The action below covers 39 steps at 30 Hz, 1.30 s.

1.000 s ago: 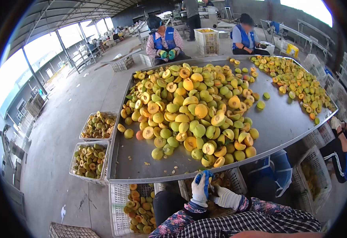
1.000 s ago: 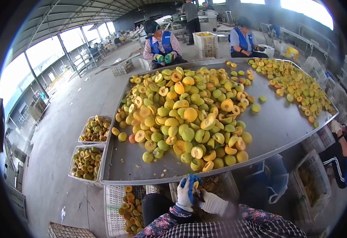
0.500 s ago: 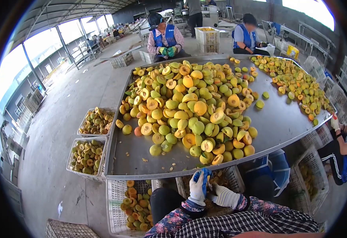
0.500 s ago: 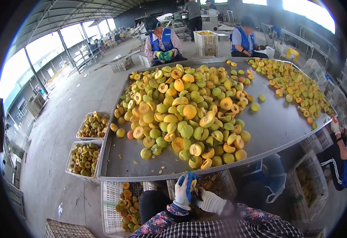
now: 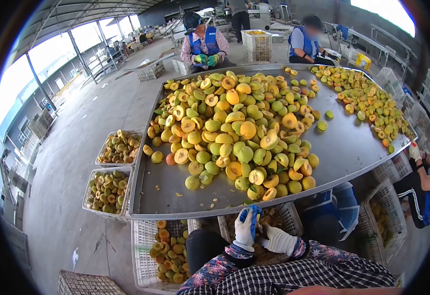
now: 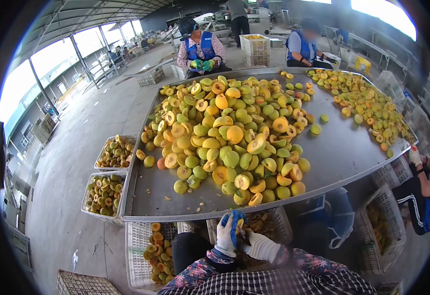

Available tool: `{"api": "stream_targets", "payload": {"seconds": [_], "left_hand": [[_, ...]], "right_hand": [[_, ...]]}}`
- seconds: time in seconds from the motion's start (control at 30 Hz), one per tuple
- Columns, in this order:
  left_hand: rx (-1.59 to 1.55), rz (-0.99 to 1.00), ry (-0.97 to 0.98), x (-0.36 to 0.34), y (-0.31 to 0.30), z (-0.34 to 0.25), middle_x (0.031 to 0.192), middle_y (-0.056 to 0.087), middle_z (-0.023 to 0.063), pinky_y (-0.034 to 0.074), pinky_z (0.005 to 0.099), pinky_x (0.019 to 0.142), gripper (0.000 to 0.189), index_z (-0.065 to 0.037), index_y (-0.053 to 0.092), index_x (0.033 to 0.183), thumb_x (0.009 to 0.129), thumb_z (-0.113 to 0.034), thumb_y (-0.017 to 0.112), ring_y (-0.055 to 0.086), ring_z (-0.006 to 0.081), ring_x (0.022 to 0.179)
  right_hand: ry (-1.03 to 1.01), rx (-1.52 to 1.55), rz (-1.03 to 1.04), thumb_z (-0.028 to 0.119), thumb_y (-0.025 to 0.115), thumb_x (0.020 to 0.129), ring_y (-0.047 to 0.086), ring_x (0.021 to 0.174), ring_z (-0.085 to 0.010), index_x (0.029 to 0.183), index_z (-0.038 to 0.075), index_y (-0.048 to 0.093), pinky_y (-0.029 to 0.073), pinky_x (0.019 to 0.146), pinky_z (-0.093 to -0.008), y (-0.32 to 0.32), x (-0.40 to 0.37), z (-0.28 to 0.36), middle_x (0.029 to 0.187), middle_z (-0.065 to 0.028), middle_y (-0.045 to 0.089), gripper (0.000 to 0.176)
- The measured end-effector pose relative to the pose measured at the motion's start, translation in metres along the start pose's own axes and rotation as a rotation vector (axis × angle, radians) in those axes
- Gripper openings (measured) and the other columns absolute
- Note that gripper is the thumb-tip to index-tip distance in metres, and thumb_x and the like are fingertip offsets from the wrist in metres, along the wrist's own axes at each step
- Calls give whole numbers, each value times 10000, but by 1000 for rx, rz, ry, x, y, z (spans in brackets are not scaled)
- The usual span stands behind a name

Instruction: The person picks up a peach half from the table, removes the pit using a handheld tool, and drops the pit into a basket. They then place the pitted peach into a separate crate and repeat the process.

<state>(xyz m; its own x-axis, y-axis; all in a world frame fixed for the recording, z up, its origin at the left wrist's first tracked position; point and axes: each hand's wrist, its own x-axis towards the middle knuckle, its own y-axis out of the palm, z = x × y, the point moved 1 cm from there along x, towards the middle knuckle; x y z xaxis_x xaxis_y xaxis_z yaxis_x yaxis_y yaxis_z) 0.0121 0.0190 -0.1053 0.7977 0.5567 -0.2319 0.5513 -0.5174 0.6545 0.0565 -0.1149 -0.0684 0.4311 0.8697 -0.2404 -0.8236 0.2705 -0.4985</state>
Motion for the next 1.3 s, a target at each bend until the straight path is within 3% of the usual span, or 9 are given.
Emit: {"api": "stream_targets", "payload": {"seconds": [0.07, 0.17, 0.5, 0.77, 0.97, 1.07, 1.1, 1.13, 1.3], "left_hand": [[-42, 31, 23, -2, 7, -4, 958, 670, 108, 531, 324, 841, 193, 32, 621, 1018, 999, -131, 520, 653, 188, 883], [-86, 30, 22, -2, 6, -2, 981, 681, 82, 510, 230, 792, 169, 52, 634, 1055, 968, -70, 555, 641, 132, 867], [-42, 34, 14, -5, 10, -9, 974, 679, 79, 502, 240, 814, 167, 46, 635, 1047, 972, -77, 550, 634, 130, 870], [-27, 65, 38, -5, 8, -6, 973, 679, 72, 495, 239, 804, 167, 29, 637, 1022, 980, -109, 553, 627, 132, 877], [-13, 68, 113, -3, 10, 0, 930, 655, 94, 516, 307, 786, 198, -6, 610, 945, 1000, -179, 532, 639, 190, 859], [4, -17, 32, -5, 13, -8, 936, 669, 93, 519, 293, 775, 194, 14, 619, 983, 996, -161, 535, 641, 186, 835], [-23, -27, -29, -5, 9, -9, 973, 683, 69, 506, 233, 766, 148, 12, 638, 998, 967, -125, 590, 639, 130, 865], [-35, -18, -1, -5, 8, -9, 967, 686, 68, 500, 224, 737, 150, 13, 640, 999, 967, -125, 590, 637, 123, 851], [-29, 12, 7, -5, 9, -7, 949, 694, 62, 480, 212, 678, 160, 13, 643, 1020, 975, -120, 568, 636, 108, 821]], "right_hand": [[-60, -17, -4, 313, 587, 896, 599, 1042, -420, 1286, -53, 379, 483, 894, -432, 8, 6, -20, 1102, -274, 611, 574], [-79, 4, -7, 319, 592, 895, 598, 1049, -417, 1284, -53, 385, 479, 904, -429, 2, 1, -6, 1107, -275, 608, 577], [-37, -19, 6, 317, 593, 901, 600, 1034, -420, 1260, -61, 400, 478, 892, -427, 0, 1, -1, 1087, -275, 613, 556], [-63, -36, -35, 262, 553, 905, 610, 909, -453, 1268, -39, 385, 494, 783, -477, 2, -6, 0, 971, -276, 624, 501], [-19, -76, 8, 273, 547, 908, 602, 937, -451, 1221, -48, 438, 492, 825, -462, -6, -5, 6, 1021, -286, 607, 462], [-144, -50, -68, 326, 552, 912, 604, 961, -453, 1225, -45, 435, 488, 846, -455, 3, -3, -1, 1021, -297, 618, 500], [-195, -45, -95, 337, 555, 911, 605, 964, -453, 1228, -44, 434, 487, 847, -454, 3, 0, 3, 1014, -299, 622, 511], [-35, 36, -35, 331, 568, 902, 605, 975, -449, 1237, -46, 430, 488, 852, -447, -4, -4, 12, 1015, -292, 624, 523], [-25, -12, -5, 281, 579, 897, 608, 1008, -423, 1241, -52, 421, 487, 852, -438, -2, -2, 4, 1049, -270, 620, 504]]}}
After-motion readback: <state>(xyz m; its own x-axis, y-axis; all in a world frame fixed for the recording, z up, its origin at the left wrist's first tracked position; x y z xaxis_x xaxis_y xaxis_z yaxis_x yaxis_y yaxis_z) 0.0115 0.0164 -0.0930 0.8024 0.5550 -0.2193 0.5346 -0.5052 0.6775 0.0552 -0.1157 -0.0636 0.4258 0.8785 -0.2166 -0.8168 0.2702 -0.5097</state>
